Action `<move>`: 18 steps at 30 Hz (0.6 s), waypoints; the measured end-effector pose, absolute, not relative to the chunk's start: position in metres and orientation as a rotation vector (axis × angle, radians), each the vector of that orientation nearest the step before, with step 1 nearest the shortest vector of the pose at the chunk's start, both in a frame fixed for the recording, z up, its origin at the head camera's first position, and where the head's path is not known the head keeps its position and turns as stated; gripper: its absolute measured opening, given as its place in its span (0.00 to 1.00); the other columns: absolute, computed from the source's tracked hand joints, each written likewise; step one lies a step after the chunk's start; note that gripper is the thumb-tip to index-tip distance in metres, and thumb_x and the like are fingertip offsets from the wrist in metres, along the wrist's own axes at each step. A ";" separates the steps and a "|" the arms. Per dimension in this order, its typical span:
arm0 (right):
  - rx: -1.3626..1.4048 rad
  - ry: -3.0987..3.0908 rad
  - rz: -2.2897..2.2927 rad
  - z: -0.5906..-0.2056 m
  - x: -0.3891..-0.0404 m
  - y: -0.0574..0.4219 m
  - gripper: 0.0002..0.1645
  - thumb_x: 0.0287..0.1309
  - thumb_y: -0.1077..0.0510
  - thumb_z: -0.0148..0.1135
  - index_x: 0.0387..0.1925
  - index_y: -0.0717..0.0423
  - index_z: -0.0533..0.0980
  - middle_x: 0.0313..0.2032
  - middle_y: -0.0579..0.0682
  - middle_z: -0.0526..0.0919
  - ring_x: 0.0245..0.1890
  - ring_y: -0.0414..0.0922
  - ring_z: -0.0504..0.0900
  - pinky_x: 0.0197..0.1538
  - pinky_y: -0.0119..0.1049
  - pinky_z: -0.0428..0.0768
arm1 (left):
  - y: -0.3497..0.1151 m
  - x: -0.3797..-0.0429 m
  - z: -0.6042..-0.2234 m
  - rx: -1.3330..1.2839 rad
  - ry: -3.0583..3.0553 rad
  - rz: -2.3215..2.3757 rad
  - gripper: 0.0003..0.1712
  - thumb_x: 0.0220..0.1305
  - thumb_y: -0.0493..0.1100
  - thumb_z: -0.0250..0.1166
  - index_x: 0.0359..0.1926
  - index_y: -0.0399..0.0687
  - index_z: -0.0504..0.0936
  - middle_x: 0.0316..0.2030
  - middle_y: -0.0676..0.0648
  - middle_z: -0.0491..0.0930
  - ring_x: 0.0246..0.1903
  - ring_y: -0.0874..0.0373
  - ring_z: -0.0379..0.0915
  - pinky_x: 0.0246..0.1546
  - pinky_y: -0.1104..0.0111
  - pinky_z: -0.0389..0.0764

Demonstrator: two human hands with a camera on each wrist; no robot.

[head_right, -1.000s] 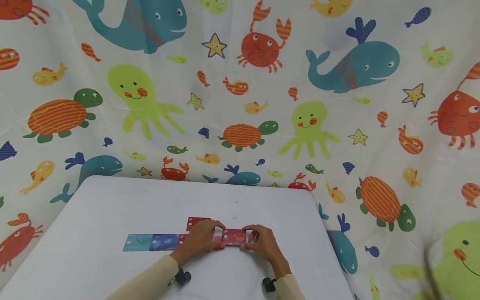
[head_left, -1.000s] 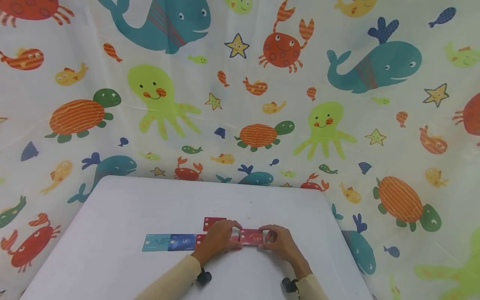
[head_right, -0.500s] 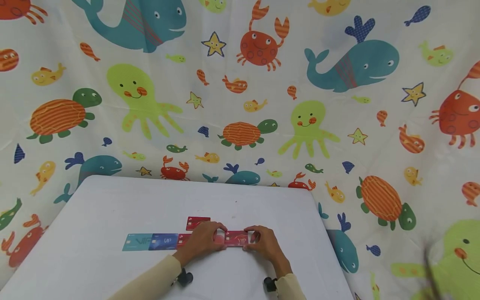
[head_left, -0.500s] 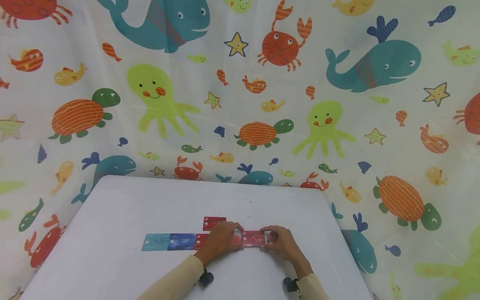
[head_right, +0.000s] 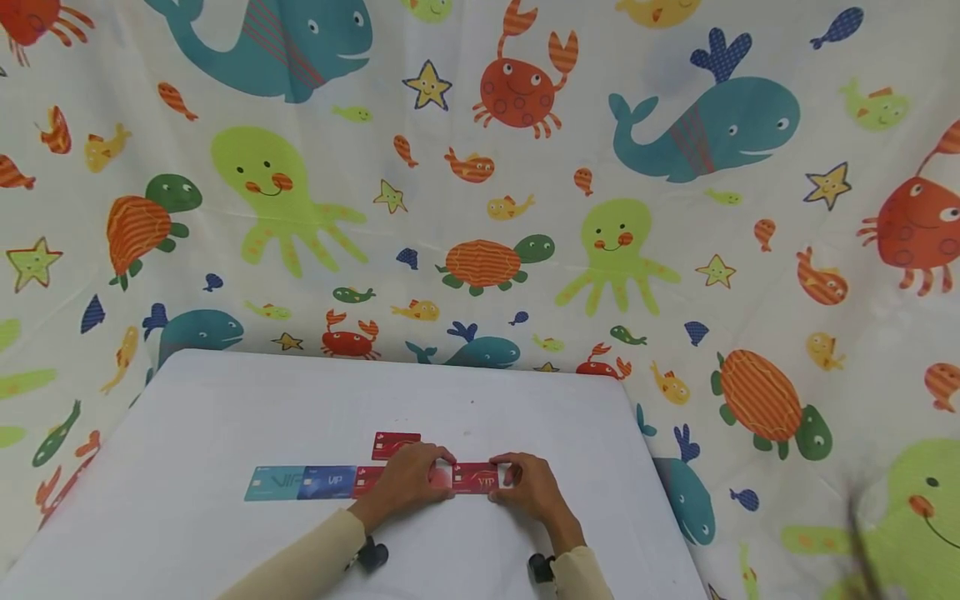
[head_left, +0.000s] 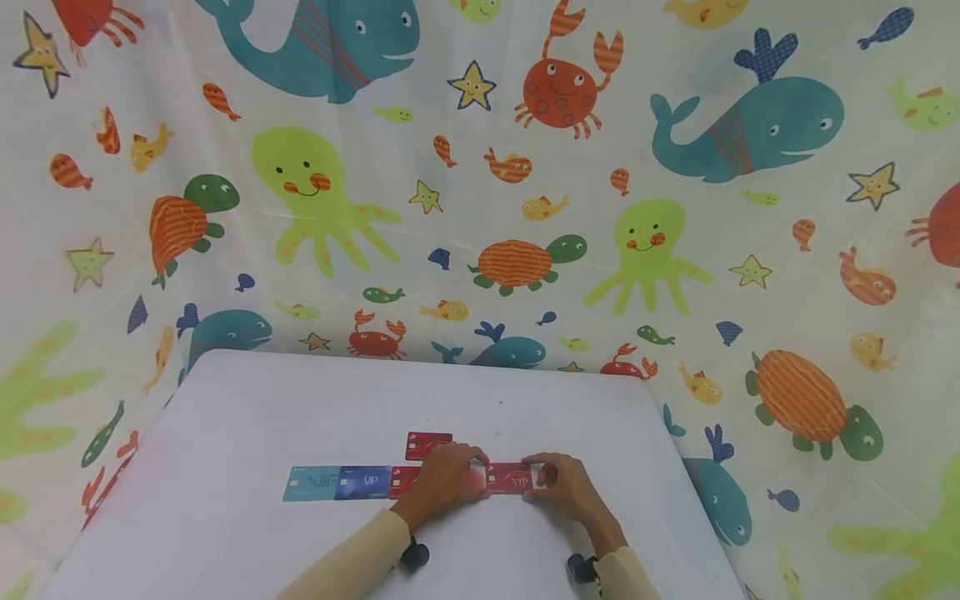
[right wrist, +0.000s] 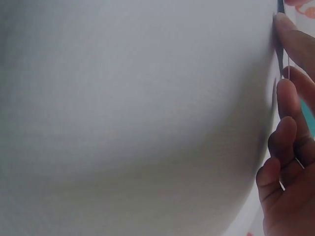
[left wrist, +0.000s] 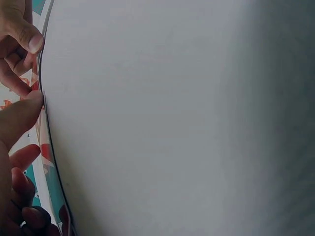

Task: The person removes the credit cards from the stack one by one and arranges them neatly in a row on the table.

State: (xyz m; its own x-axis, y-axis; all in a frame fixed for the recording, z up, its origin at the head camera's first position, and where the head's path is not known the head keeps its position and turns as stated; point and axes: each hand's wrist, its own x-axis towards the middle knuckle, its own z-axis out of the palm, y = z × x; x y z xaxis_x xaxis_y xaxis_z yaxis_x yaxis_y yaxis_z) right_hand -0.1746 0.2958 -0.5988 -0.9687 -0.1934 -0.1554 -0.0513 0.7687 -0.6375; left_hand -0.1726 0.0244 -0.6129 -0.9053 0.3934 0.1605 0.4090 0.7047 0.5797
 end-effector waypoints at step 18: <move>-0.109 2.785 -0.976 -0.600 -0.174 0.288 0.35 0.50 0.48 0.86 0.62 0.38 0.85 0.31 0.40 0.80 0.33 0.41 0.76 0.40 0.34 0.74 | 0.018 -0.179 -0.616 -0.711 -2.850 -0.927 0.29 0.50 0.58 0.84 0.54 0.59 0.89 0.52 0.53 0.90 0.54 0.53 0.84 0.59 0.47 0.84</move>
